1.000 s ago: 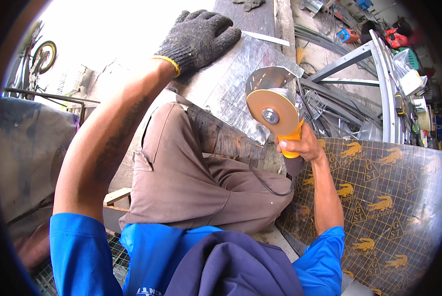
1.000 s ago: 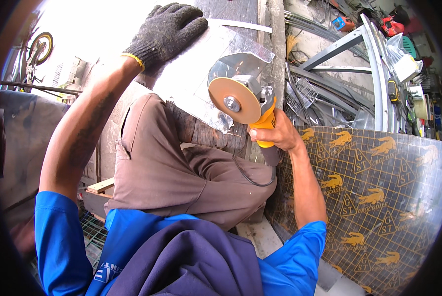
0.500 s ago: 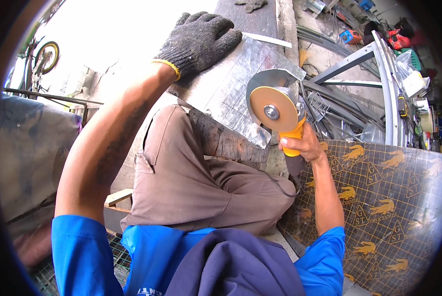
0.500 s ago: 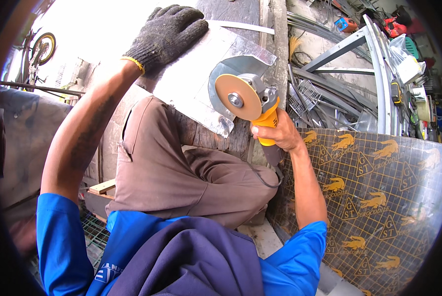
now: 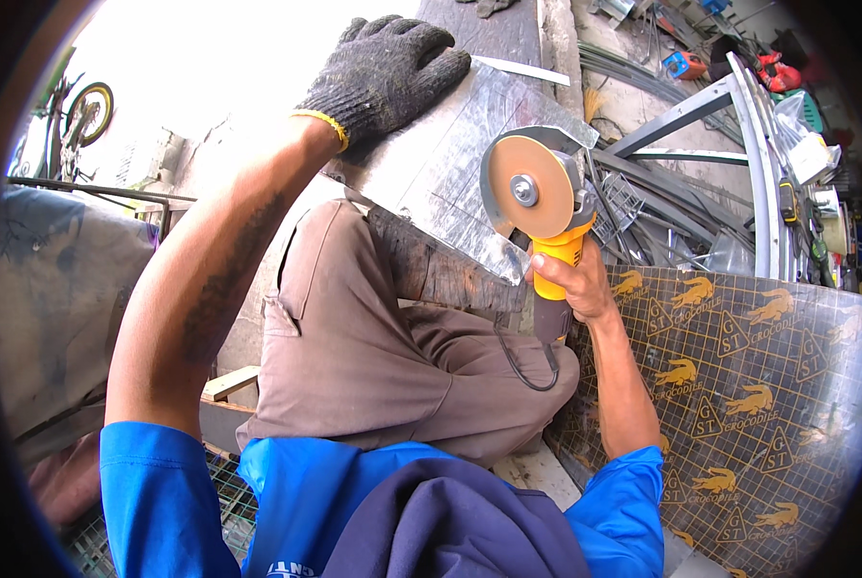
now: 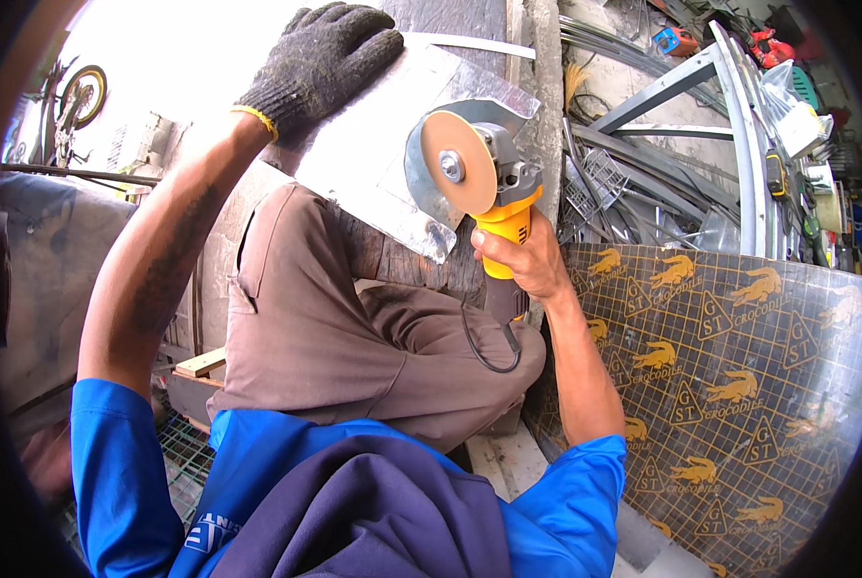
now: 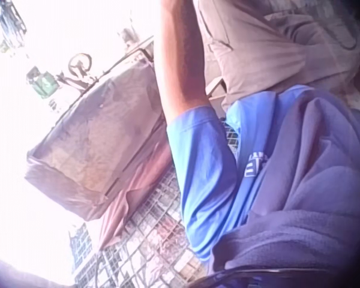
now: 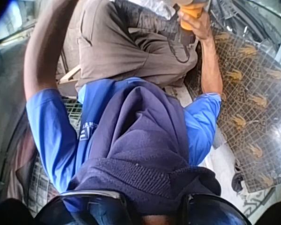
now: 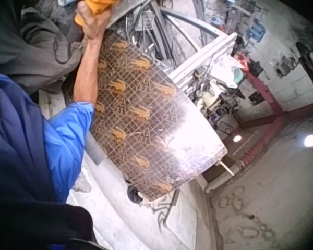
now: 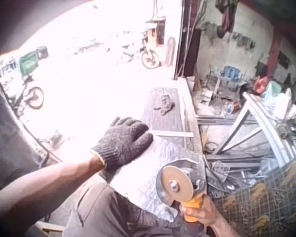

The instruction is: Cutting a metal sheet using an angle grinder.

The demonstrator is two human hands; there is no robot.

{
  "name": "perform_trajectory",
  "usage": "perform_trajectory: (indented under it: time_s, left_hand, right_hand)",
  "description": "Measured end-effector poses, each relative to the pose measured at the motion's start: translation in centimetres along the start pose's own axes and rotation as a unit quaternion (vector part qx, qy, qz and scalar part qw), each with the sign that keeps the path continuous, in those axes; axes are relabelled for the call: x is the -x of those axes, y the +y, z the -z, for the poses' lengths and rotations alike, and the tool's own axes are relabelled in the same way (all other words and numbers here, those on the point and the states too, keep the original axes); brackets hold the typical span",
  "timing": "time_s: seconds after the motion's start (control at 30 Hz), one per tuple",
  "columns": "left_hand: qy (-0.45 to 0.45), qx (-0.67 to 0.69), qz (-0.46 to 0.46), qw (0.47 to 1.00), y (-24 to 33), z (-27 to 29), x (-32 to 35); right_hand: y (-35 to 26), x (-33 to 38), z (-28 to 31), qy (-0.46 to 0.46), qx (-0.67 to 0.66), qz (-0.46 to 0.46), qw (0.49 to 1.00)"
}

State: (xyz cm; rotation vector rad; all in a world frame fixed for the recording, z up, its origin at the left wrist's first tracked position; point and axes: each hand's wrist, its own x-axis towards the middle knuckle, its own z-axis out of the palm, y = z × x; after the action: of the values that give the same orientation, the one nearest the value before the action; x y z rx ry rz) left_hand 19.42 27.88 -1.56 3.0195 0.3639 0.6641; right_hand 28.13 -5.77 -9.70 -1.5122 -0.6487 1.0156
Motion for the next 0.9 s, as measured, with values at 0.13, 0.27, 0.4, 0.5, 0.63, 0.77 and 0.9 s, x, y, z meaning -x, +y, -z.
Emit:
perform_trajectory:
  time_s: [0.13,0.27,0.4,0.5,0.63,0.77,0.9]
  left_hand:
    - [-0.018,0.001,0.003,1.000,-0.1,0.1,0.0]
    - [0.008,-0.029,0.010,0.999,0.2,-0.3,0.2]
    - [-0.010,-0.020,0.004,1.000,-0.2,0.0,0.1]
    - [-0.014,-0.010,-0.001,1.000,-0.4,0.2,0.0]
    - [-0.035,-0.031,-0.024,0.999,-0.4,0.1,-0.1]
    - [0.013,0.030,-0.025,0.999,0.2,0.4,0.1]
    - [-0.020,0.172,-0.265,0.949,2.4,1.7,0.1]
  right_hand:
    - [-1.0,0.3,-0.4,-0.012,0.007,-0.005,1.000]
    - [-1.5,0.5,-0.1,-0.049,0.009,-0.013,0.999]
    - [-2.1,0.6,0.3,-0.078,-0.008,-0.020,0.997]
    - [-2.7,1.0,1.0,-0.093,-0.024,-0.041,0.994]
    - [-2.9,1.0,3.4,-0.133,-0.037,-0.044,0.989]
    - [-3.0,3.1,4.6,-0.117,-0.035,-0.066,0.990]
    - [-2.2,6.6,4.0,0.004,-0.100,-0.015,0.995]
